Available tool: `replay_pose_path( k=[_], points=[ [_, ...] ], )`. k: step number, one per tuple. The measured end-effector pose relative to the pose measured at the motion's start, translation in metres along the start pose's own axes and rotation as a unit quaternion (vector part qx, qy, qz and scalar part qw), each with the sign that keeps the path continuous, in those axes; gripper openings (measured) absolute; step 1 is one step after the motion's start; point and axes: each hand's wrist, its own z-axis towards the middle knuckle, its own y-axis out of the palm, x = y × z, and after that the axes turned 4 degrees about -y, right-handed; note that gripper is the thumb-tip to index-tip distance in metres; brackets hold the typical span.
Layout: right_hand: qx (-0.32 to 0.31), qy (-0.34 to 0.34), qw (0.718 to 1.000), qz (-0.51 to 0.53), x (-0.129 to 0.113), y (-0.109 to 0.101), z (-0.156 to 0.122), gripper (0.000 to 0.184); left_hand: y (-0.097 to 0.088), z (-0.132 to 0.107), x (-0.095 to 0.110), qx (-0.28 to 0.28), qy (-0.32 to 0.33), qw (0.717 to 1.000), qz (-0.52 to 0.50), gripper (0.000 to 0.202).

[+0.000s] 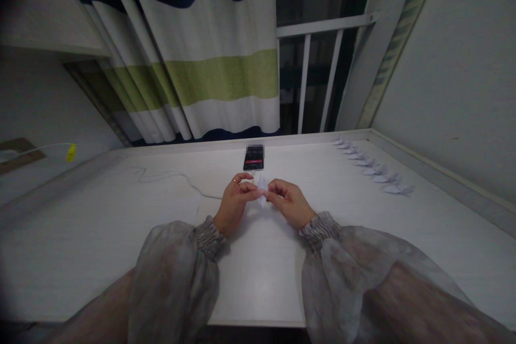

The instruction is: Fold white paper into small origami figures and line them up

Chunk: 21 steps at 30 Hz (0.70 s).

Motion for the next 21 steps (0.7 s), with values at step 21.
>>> replay_pose_path(
  k=[21],
  points=[
    [0.027,0.051,0.998,0.024,0.009,0.002,0.001,0.023,0.000,0.001,-0.004,-0.030,-0.012,0.999,0.011,0.024]
  ],
)
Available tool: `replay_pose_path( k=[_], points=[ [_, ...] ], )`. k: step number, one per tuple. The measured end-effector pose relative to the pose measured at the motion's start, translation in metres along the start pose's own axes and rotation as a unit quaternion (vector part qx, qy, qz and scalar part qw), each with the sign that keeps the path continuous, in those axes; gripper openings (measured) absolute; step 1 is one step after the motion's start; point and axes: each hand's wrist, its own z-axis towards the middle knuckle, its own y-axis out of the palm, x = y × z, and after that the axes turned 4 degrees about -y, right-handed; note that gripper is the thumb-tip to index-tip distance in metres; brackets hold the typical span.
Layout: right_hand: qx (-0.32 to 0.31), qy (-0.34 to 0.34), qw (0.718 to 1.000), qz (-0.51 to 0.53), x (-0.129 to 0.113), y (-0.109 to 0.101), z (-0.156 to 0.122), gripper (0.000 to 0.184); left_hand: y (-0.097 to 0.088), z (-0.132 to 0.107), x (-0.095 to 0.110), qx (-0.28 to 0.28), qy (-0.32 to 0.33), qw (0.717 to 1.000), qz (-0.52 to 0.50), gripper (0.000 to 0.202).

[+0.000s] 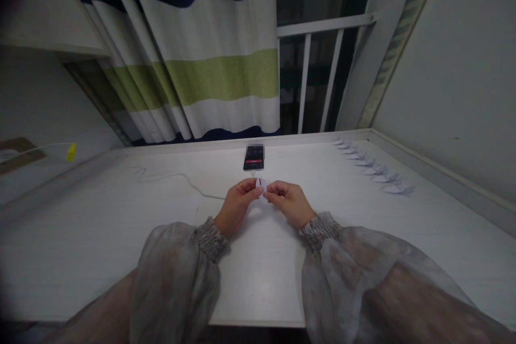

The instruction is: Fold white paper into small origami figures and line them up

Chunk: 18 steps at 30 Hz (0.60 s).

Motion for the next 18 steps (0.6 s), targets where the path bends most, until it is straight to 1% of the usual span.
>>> replay_pose_path(
  k=[1,3,5,8,11,15,18],
  points=[
    [-0.005,-0.004,1.000,-0.007,0.001,0.000,0.000,0.022,0.000,0.000,0.000,-0.005,-0.002,1.000,0.013,0.020],
    [-0.006,-0.017,0.999,-0.030,0.002,-0.001,0.000,0.020,-0.002,0.001,-0.001,0.002,-0.002,0.999,0.035,0.017],
    [0.016,-0.039,0.997,-0.060,0.001,-0.003,0.001,0.018,-0.003,0.001,-0.002,0.023,0.002,0.999,0.042,0.016],
    [0.059,-0.097,0.988,-0.102,-0.004,-0.006,0.002,0.016,-0.003,0.001,-0.002,0.042,0.004,0.998,0.050,0.016],
    [0.059,-0.150,0.979,-0.122,-0.010,-0.006,0.002,0.013,-0.001,-0.001,-0.001,0.040,0.010,0.997,0.066,0.016],
    [0.059,-0.164,0.975,-0.138,-0.011,-0.003,0.000,0.011,0.002,-0.003,0.001,0.040,0.024,0.994,0.096,0.014],
    [0.061,-0.174,0.972,-0.144,-0.010,-0.001,0.000,0.011,0.001,-0.002,0.001,0.036,0.022,0.993,0.110,0.014]
  ],
)
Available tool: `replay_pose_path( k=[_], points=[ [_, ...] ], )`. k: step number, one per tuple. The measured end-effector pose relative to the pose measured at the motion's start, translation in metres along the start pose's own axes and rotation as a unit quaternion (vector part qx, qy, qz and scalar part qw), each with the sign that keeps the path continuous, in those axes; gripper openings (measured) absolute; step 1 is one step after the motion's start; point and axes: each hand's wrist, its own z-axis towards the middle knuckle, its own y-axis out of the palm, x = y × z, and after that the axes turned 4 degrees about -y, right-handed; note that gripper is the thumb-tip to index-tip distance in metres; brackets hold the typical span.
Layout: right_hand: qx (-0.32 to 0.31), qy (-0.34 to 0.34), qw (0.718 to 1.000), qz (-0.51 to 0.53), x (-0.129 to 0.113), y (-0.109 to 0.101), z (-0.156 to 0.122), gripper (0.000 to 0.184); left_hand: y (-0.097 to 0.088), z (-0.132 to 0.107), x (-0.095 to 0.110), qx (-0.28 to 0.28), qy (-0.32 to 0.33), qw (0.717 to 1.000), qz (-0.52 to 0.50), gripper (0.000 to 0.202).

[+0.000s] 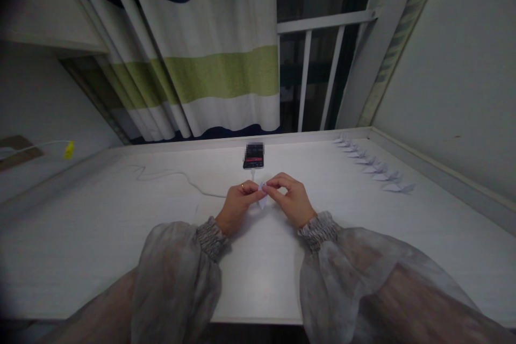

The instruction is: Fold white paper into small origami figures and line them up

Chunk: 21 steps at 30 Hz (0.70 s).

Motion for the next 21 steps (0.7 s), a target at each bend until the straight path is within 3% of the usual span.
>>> replay_pose_path(
  k=[9,16,21],
  points=[
    [-0.014,-0.018,1.000,0.010,-0.0038,-0.0021,0.0007,0.013,0.0013,-0.0015,0.0011,0.000,-0.011,1.000,0.001,0.017],
    [-0.014,0.010,0.999,0.048,-0.0032,-0.0020,0.0010,0.013,-0.0008,-0.0006,-0.0027,-0.042,-0.028,0.999,-0.017,0.016],
    [-0.048,0.029,0.996,0.067,0.0002,-0.0010,0.0011,0.008,-0.0028,0.0002,-0.0064,-0.054,-0.020,0.998,-0.022,0.015]
  ],
)
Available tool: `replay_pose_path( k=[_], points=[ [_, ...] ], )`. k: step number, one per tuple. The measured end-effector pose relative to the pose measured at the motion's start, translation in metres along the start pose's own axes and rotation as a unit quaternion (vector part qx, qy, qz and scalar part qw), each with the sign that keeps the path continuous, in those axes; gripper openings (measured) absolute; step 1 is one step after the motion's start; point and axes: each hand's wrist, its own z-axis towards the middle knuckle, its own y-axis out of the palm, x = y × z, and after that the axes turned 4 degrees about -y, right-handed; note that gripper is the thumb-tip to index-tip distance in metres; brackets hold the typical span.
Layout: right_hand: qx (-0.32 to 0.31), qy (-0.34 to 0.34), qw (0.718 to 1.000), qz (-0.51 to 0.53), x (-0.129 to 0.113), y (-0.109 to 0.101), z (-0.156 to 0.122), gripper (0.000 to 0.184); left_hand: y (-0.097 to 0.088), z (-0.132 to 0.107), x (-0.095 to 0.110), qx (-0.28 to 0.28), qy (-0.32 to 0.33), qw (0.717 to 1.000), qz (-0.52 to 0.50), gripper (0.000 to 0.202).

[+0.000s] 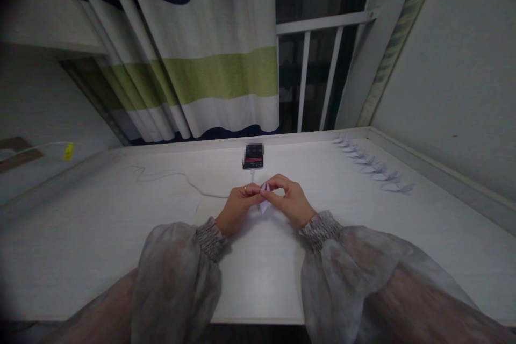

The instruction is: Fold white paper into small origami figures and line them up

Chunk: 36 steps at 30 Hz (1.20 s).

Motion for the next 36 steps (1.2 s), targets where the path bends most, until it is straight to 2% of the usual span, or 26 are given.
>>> replay_pose_path(
  k=[5,15,23,29,34,36],
  points=[
    [0.007,-0.006,1.000,0.028,0.0033,-0.0012,-0.0001,0.007,-0.0001,-0.0006,-0.0002,-0.028,0.004,1.000,0.013,0.012],
    [0.029,0.028,0.998,0.039,0.0025,-0.0014,-0.0014,0.009,-0.0013,-0.0008,-0.0005,-0.049,0.046,0.996,0.058,0.013],
    [0.067,0.071,0.993,0.069,0.0031,0.0018,-0.0029,0.016,0.0013,-0.0009,0.0012,-0.031,0.081,0.992,0.086,0.011],
    [0.050,0.067,0.995,0.058,0.0036,0.0005,-0.0019,0.020,0.0011,-0.0019,0.0002,-0.021,0.051,0.996,0.075,0.013],
    [0.064,0.054,0.996,0.034,0.0009,0.0020,-0.0020,0.022,0.0027,-0.0034,0.0022,-0.018,0.023,0.997,0.077,0.013],
    [0.088,0.055,0.994,0.035,-0.0008,0.0014,-0.0011,0.023,0.0028,-0.0039,0.0021,-0.018,0.014,0.996,0.082,0.015]
  ],
)
